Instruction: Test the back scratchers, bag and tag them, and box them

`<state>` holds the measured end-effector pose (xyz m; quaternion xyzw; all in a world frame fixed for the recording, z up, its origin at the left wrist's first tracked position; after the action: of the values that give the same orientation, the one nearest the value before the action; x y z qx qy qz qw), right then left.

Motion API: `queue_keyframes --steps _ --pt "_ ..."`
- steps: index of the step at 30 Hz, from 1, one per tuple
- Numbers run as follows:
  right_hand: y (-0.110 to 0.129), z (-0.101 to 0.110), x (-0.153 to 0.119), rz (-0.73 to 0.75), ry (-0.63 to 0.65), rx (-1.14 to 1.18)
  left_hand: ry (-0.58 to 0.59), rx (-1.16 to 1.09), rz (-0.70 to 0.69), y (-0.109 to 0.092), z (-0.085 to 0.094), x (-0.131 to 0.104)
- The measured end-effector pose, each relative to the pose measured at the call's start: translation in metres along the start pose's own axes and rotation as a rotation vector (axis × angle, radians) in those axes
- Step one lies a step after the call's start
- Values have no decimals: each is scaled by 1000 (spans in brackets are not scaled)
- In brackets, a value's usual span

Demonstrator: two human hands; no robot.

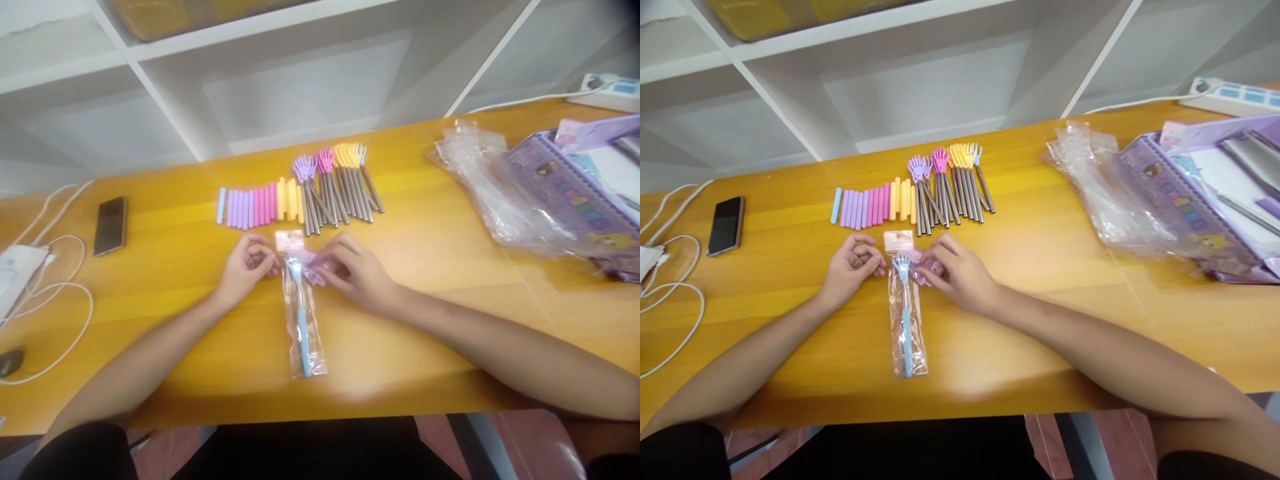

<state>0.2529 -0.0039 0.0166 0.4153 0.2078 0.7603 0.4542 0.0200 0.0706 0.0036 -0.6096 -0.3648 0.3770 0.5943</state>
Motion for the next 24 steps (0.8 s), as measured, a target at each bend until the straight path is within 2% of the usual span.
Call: queue_keyframes --steps 2,5,8,10,12,14,18,24 --pt "-11 5 4 -77 18 -82 -5 17 -4 1 0 0" --pt "-19 9 7 -152 84 -193 -55 103 -85 0 3 -3" --pt "-19 12 9 -110 229 -231 -52 365 -156 -4 3 -6" --pt "-17 15 11 -60 355 -180 -7 553 -140 -4 1 -6" --pt "-18 18 12 -34 447 -125 32 650 -111 -5 -1 -3" --pt "-21 21 13 -27 475 -105 47 667 -100 -5 -3 2" --pt "-30 20 17 8 453 -47 37 598 -91 -3 -5 13" --pt "-40 16 21 18 409 85 -5 401 -177 1 0 15"
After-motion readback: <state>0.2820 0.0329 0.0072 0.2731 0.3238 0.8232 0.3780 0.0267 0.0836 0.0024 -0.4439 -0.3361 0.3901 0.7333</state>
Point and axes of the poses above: each hand's wrist, its own x-axis towards the middle knuckle, its own z-axis out of the back of the hand, y = z × x, the point moved 5 cm from there along x, towards the middle knuckle, and after that the axes turned 1 degree about -x, right-handed, at the moved point
